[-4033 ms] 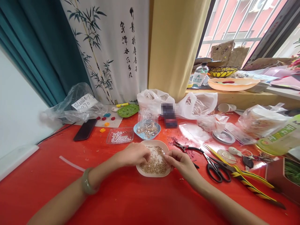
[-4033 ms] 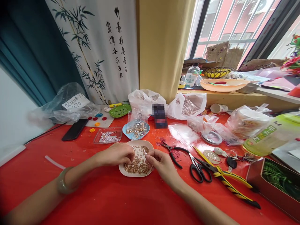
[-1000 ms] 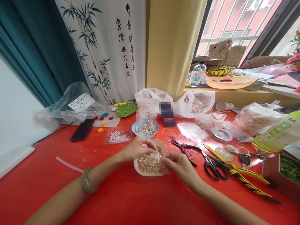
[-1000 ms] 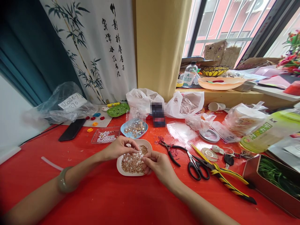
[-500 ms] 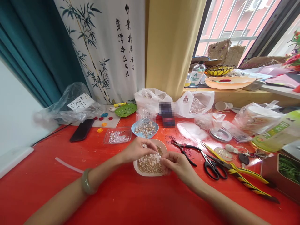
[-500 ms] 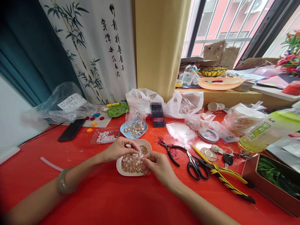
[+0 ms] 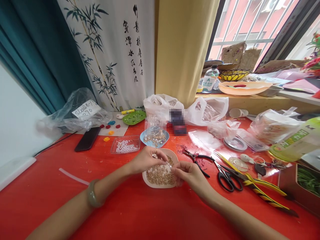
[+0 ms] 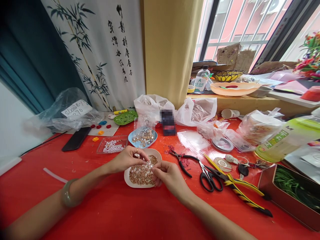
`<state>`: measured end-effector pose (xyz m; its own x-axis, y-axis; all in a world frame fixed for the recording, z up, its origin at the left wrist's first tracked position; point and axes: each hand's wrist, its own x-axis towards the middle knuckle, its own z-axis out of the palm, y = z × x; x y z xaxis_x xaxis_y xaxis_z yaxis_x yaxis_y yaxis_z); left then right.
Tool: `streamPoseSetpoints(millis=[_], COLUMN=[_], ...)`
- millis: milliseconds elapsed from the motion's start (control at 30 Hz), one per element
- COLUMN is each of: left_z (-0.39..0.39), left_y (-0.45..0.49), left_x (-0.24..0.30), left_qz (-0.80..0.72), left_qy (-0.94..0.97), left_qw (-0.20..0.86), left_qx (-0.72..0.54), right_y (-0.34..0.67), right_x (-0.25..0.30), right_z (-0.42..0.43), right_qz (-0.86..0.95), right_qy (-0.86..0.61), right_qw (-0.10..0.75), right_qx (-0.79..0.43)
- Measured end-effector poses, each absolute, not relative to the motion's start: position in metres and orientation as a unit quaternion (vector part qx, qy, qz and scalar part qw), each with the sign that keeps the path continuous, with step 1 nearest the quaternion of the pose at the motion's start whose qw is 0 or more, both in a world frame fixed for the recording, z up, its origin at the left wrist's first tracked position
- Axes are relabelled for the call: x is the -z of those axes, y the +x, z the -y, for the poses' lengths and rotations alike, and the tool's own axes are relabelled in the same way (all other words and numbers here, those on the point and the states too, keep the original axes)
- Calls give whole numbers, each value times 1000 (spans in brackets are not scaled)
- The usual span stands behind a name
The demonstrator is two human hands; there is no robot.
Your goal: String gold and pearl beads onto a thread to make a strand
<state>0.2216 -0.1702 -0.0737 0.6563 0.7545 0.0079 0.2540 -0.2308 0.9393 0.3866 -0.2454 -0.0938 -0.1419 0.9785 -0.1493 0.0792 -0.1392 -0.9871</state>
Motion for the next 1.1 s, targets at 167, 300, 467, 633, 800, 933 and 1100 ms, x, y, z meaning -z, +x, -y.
streamPoseSetpoints(millis=[167, 300, 467, 633, 800, 933, 1100], left_z=[170, 168, 166, 164, 167, 171, 174], left_y=[221, 220, 220, 218, 217, 218, 221], left_x=[73, 75, 76, 74, 72, 70, 68], left_qz=[-344, -348, -341, -339, -323, -297, -335], left_qy=[745, 746, 741, 745, 753, 765, 745], left_qw=[517, 512, 526, 525, 525, 524, 520], left_qx=[-243, -246, -241, -233, -231, -226, -251], right_y=[388, 388, 389, 392, 393, 392, 392], right_x=[92, 91, 96, 99, 101, 101, 95], right_z=[246, 246, 245, 243, 243, 244, 245], right_qz=[513, 489, 481, 515, 539, 553, 545], right_qy=[-513, -509, -479, -452, -452, -444, -458], right_qw=[408, 429, 447, 433, 411, 405, 406], right_qx=[-555, -564, -583, -586, -580, -577, -573])
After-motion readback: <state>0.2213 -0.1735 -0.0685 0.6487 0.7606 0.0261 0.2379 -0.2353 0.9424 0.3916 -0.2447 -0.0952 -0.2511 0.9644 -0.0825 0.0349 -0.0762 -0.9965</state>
